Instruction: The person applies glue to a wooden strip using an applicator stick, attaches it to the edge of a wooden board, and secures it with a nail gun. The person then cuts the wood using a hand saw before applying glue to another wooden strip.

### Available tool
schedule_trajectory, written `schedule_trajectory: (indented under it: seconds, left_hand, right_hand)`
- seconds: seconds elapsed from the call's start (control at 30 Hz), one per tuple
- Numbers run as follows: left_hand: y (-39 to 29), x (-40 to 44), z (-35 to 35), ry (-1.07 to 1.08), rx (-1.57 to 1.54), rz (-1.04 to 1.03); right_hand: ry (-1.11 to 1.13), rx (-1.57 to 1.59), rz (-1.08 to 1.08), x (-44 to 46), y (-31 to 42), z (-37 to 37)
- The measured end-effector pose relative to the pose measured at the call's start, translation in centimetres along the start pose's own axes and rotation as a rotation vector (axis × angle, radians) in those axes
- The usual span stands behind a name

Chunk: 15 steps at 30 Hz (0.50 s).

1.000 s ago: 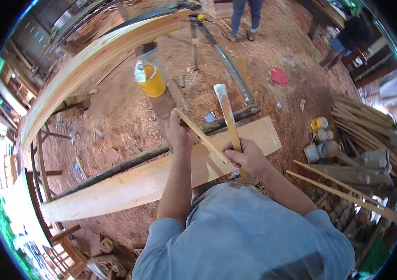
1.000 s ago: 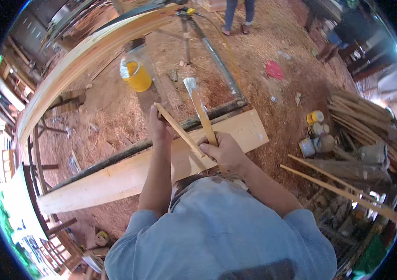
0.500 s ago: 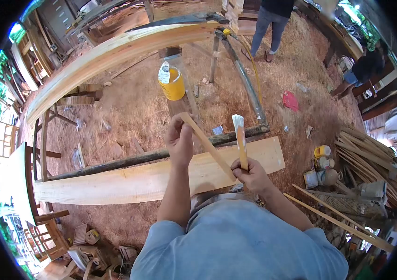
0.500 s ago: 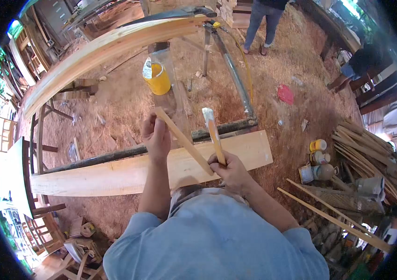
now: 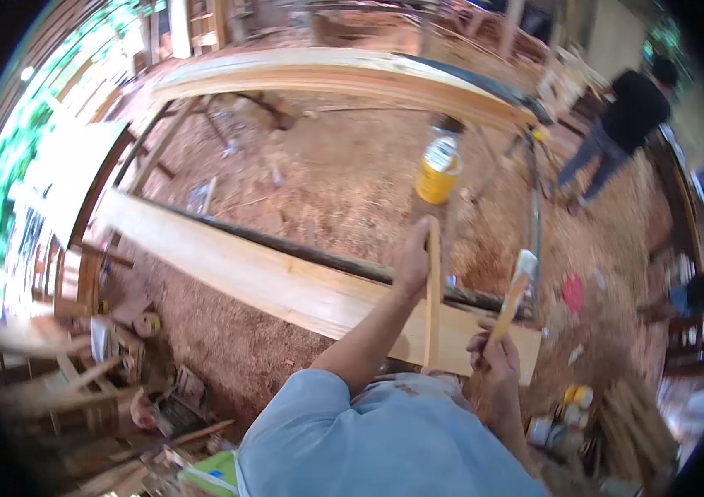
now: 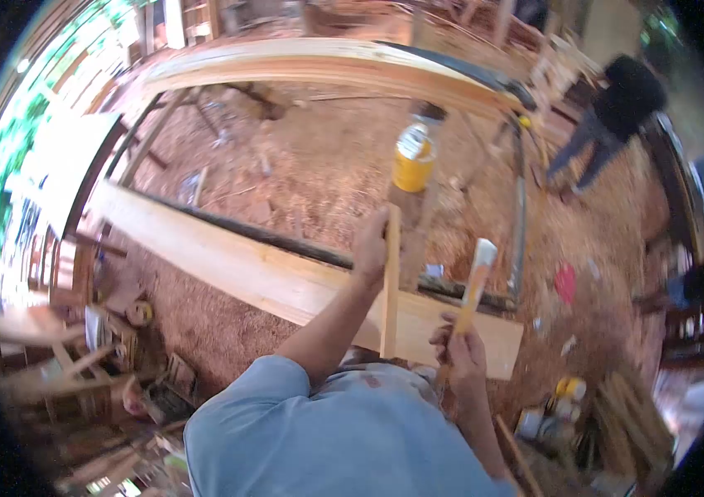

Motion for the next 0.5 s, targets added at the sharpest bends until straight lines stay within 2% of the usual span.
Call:
schedule_trajectory:
  seconds: [0.1,0.17,0.3,0.37,0.5]
  left_hand:
    - [0.7,1.1,1.5,-0.018,-0.126,0.074]
    - [-0.5,1.2,1.4,0.085,-0.198,0.153]
    - [-3.8,0.6,2.4,-0.027,-0.191,0.214]
    - [-4.8,0.2,2.6,-0.005,-0.151,0.221]
    - [-4.5,1.1,3.1,0.102,-0.249,0.131]
  right_hand:
    - [0.004,-0.038,0.149,0.6,1.3,0.7]
    - [0.049,-0.062,0.214,1.2,2.1,0.8]
    - [0.042,-0.045,0.303,2.4,3.2,-0.2]
    - [0.043,-0.123,0.342,2.4,4.6,-1.5]
    - [0.105,-0.019,0.249,2.4,4.0,-3.2]
Point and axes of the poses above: each hand's wrist, its own x-axis towards the middle knuckle, its own z-axis out of the back of the hand, y = z × x, the point moved 5 cm from there along x, towards the middle knuckle, and after that the axes turned 5 degrees about -y, right-handed, at the moved point
